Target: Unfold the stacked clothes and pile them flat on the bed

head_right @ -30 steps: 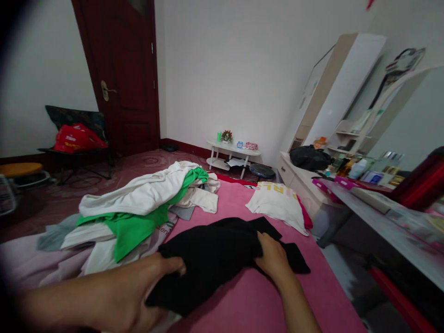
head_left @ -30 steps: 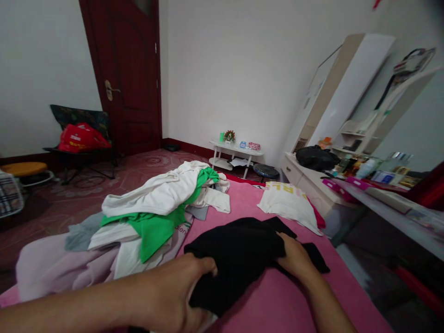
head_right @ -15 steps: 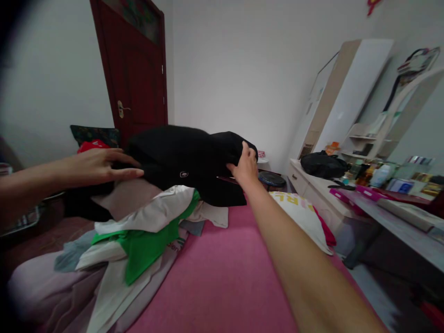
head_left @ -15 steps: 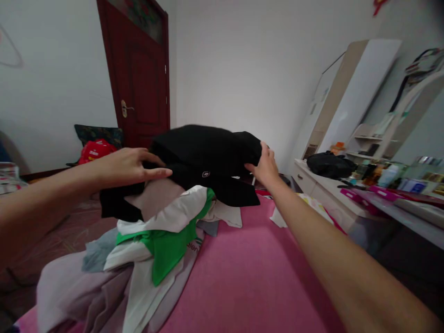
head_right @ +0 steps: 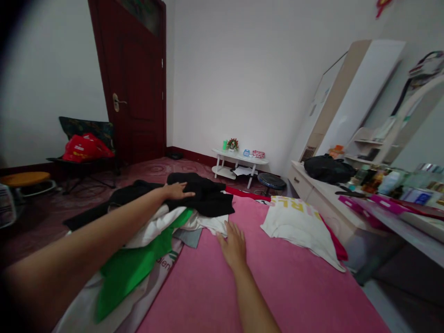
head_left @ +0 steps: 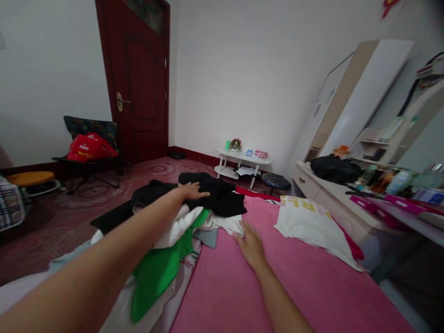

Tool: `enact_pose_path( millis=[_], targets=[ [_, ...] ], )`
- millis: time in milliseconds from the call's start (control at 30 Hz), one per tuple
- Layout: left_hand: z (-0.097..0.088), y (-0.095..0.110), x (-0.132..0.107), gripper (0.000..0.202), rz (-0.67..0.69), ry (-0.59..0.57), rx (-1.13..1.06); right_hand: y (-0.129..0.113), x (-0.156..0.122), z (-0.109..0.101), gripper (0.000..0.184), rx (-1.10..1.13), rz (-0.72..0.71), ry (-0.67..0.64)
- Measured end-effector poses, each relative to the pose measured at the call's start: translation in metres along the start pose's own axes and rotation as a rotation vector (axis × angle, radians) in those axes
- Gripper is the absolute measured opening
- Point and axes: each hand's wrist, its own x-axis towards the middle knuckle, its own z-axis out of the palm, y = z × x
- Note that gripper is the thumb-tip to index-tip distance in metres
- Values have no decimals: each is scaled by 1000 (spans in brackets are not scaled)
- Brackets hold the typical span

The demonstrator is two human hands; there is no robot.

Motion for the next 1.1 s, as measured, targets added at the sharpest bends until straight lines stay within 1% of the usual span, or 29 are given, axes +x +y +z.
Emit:
enact_pose_path(
  millis=[33, 67, 100, 133, 167, 233, 267, 300, 333, 367, 400, 433, 467, 500, 533, 567, 633, 700, 767, 800, 833, 867, 900, 967, 1000, 1033, 1067, 1100],
  targets=[
    [17, 2, 5, 85, -12, -73, 4, 1, 1, -2, 54, 13, -9, 1],
    [30, 2, 9, 86, -22, -115, 0, 1, 3, -3, 52, 27, -19, 4],
    [40, 2, 12, 86, -27, -135, -7, 1, 3, -4, 51, 40, -27, 10],
    [45, 0, 13, 87, -29, -141, -10, 0, 3, -5, 50, 53, -31, 17],
    [48, -1, 13, 87, -32, -141, -13, 0, 3, -6, 48, 66, -31, 26],
    [46, -4, 10, 88, -41, -123, -15, -1, -1, -6, 45, 99, -33, 48],
    [43, -4, 7, 89, -34, -77, -25, -2, -3, -6, 43, 117, -38, 56],
    [41, -4, 4, 88, -5, 1, -41, -2, -5, -6, 42, 135, -45, 62],
    [39, -4, 0, 86, 54, 95, -61, -1, -6, -7, 42, 153, -60, 66],
    [37, -3, -3, 81, 142, 177, -80, 2, -7, -8, 42, 171, -94, 57],
    [36, -2, -4, 75, 245, 220, -93, 8, -7, -11, 44, 186, -144, 34],
    [37, -1, -5, 67, 338, 207, -100, 16, -6, -16, 44, 189, -188, 7],
    [37, -1, -4, 60, 403, 141, -98, 28, -5, -23, 44, 167, -194, -2],
    [39, -1, -2, 55, 433, 56, -94, 44, -3, -32, 43, 119, -151, 15],
    [41, -2, 1, 53, 436, -16, -94, 62, -2, -44, 41, 54, -60, 62],
    [43, -2, 4, 52, 423, -57, -97, 83, -1, -59, 40, -24, 75, 140],
    [48, -3, 11, 53, 403, -58, -104, 127, -7, -92, 45, -144, 350, 304],
    [51, -4, 16, 54, 398, -34, -108, 166, -20, -125, 53, -202, 570, 406],
    [54, -5, 17, 54, 386, -21, -113, 196, -37, -152, 49, -209, 733, 427],
    [54, -5, 17, 54, 379, -16, -114, 207, -45, -162, 42, -198, 778, 417],
    [54, -4, 17, 54, 375, -11, -113, 214, -52, -170, 33, -181, 794, 402],
    [55, -4, 16, 53, 372, -4, -107, 218, -56, -175, 27, -161, 786, 390],
    [55, -3, 14, 53, 371, 3, -97, 218, -57, -179, 24, -142, 762, 386],
    [55, 0, 11, 52, 372, 23, -65, 208, -50, -183, 27, -100, 689, 405],
    [55, 2, 9, 51, 371, 35, -45, 196, -42, -184, 26, -76, 646, 426],
    [55, 4, 7, 51, 369, 50, -24, 179, -34, -184, 25, -48, 598, 447],
    [55, 7, 5, 50, 372, 72, -2, 158, -26, -183, 24, -16, 545, 466],
    [53, 11, 3, 49, 379, 108, 18, 131, -21, -182, 24, 23, 480, 475]
  ],
)
